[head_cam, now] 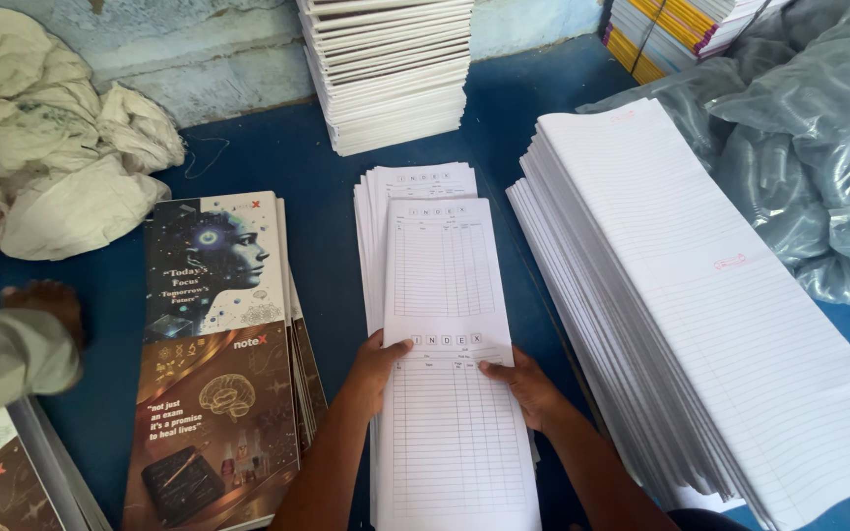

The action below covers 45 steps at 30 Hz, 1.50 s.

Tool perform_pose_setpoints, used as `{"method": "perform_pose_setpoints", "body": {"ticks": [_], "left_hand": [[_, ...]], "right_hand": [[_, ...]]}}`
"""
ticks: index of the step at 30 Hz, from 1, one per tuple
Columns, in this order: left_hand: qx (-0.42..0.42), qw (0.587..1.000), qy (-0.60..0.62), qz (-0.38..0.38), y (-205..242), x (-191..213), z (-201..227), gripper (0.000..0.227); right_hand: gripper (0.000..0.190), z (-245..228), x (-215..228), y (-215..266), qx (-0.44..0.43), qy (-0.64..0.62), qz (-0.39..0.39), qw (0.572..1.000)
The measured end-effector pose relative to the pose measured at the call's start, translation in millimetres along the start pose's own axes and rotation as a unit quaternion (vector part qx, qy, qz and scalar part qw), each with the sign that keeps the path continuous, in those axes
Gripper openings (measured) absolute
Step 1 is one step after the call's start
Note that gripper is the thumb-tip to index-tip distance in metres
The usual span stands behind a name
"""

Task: The person assembles notebooks by inserting stacks of lined paper into printed covers. They repeatedly pick up paper stacks, align them with the covers, and place them inside, then stack the completed notebooks.

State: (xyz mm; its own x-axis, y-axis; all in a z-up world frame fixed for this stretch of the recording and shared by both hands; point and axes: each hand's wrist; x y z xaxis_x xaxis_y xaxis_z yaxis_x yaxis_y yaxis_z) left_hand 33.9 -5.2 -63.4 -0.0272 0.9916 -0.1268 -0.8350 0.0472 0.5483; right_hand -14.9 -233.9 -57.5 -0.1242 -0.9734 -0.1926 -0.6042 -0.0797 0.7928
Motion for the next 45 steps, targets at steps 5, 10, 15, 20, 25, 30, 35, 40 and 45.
{"method": "perform_pose_setpoints", "body": {"ticks": [5,10,15,20,25,30,35,40,45], "left_hand": [[0.005,0.999,0.038,-0.02,10.9,-1.4,-0.9,0.051],[0.04,0.996,0.053,-0.056,30.7,5.3,-18.7,0.056],[0.016,0.998,0.047,-0.04,29.3,2.0,-29.5,0.059],[0.002,0.998,0.051,-0.033,20.8,-0.5,-25.7,0.054],[0.015,0.999,0.036,-0.009,12.7,-2.6,-10.8,0.051],[0.003,0.999,0.036,-0.011,1.3,-5.8,-8.4,0.051],[0.019,0.999,0.024,-0.013,-9.8,-2.7,-22.0,0.052],[0.001,0.999,0.033,-0.025,-17.3,0.6,-34.4,0.049],[-0.006,1.0,0.018,-0.022,-19.2,0.3,-38.6,0.048]], "right_hand": [[0.068,-5.8,-0.4,4.4,0.004,0.013,0.023,1.0],[0.065,-8.5,0.8,3.4,0.012,0.035,0.026,0.999],[0.067,-7.4,2.8,-0.6,0.034,0.062,0.018,0.997],[0.072,-11.4,6.6,0.8,0.065,0.071,-0.012,0.995],[0.078,-15.9,6.0,3.9,0.035,0.064,-0.022,0.997],[0.073,-14.2,4.0,3.9,0.039,0.056,-0.02,0.997],[0.07,-11.8,1.0,3.0,0.041,0.067,0.002,0.997],[0.068,-10.8,1.0,1.0,0.027,0.079,0.027,0.996],[0.066,-9.7,1.5,-0.5,0.026,0.072,0.03,0.997]]}}
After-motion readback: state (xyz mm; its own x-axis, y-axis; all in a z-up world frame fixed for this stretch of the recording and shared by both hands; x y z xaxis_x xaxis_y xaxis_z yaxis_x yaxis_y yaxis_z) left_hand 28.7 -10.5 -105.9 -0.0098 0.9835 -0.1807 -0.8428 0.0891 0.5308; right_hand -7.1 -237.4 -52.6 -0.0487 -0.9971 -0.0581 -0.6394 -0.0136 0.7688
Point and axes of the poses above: each hand's wrist, its own y-axis away from the middle knuckle, its own x-axis out of the back of the hand, z = x × y, and after that the axes turned 10 degrees about -x, right-handed
